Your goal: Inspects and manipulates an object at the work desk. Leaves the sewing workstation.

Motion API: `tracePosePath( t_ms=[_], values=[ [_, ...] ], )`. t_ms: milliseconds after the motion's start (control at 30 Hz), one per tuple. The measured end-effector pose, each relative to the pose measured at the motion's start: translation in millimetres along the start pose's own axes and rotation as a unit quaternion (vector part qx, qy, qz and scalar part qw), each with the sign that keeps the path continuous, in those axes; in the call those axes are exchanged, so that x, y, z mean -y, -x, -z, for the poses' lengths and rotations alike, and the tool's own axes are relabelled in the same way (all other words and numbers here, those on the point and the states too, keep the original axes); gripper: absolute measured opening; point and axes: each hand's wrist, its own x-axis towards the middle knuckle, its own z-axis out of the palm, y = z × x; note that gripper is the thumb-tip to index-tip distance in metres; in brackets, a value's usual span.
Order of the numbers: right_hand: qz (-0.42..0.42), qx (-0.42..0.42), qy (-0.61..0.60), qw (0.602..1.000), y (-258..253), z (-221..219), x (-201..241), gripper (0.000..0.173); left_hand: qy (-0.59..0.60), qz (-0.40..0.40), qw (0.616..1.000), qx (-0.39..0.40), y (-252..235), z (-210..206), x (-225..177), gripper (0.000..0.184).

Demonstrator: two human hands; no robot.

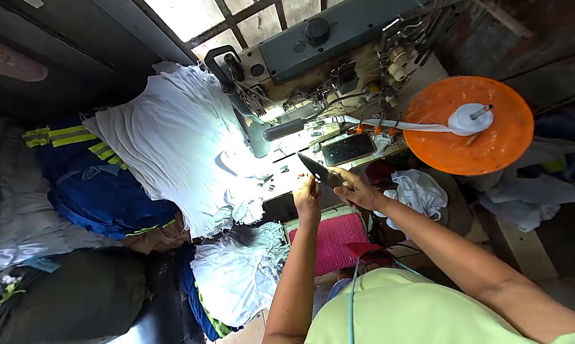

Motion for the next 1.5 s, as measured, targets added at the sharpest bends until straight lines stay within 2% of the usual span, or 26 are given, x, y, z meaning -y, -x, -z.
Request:
tracePosePath(
  t_ms=[67, 133, 167, 267, 667, 867, 900, 1000, 1033, 1167, 1367, 1500],
  values=[
    [0.010, 0.002, 0.074, 0.997, 3, -2, 2, 0.081, -0.020, -0.002, 0.999, -0.043, 2, -1, -1, 0.035],
    [0.031, 0.005, 0.155, 0.987, 3, -4, 9, 0.089, -0.079, -0.005, 0.996, -0.035, 9, 5, -1, 0.020],
    [0.037, 0.010, 0.186, 0.982, 2, -5, 13, 0.091, -0.097, -0.005, 0.995, -0.031, 12, 8, 1, 0.027],
    [0.050, 0.020, 0.235, 0.970, -9, -6, 26, 0.088, -0.117, -0.013, 0.992, -0.036, 14, 5, -1, 0.027],
    [0.085, 0.016, 0.206, 0.975, -22, -1, 21, 0.082, -0.065, -0.018, 0.997, 0.034, 16, 8, -5, 0.032],
    [0.066, 0.046, 0.138, 0.987, -22, 2, 23, 0.075, 0.020, -0.039, 0.985, 0.165, 11, 26, 3, 0.019],
    [0.069, 0.048, 0.139, 0.987, -22, 2, 24, 0.075, 0.031, -0.041, 0.984, 0.170, 10, 26, 4, 0.022],
    [0.079, 0.046, 0.169, 0.981, -22, 2, 25, 0.075, 0.016, -0.029, 0.992, 0.120, 13, 19, 5, 0.064],
    [0.082, 0.043, 0.182, 0.979, -22, 1, 24, 0.077, 0.001, -0.025, 0.995, 0.100, 14, 16, 4, 0.071],
    [0.096, 0.030, 0.197, 0.975, -20, -2, 23, 0.081, -0.029, -0.019, 0.999, 0.041, 17, -1, -4, 0.031],
    [0.087, 0.021, 0.207, 0.974, -19, -4, 22, 0.087, -0.027, -0.019, 0.999, 0.027, 16, -5, -1, 0.020],
    [0.106, 0.005, 0.214, 0.971, -17, -7, 19, 0.085, -0.044, -0.040, 0.998, 0.009, 17, -7, 2, 0.015]
  ],
)
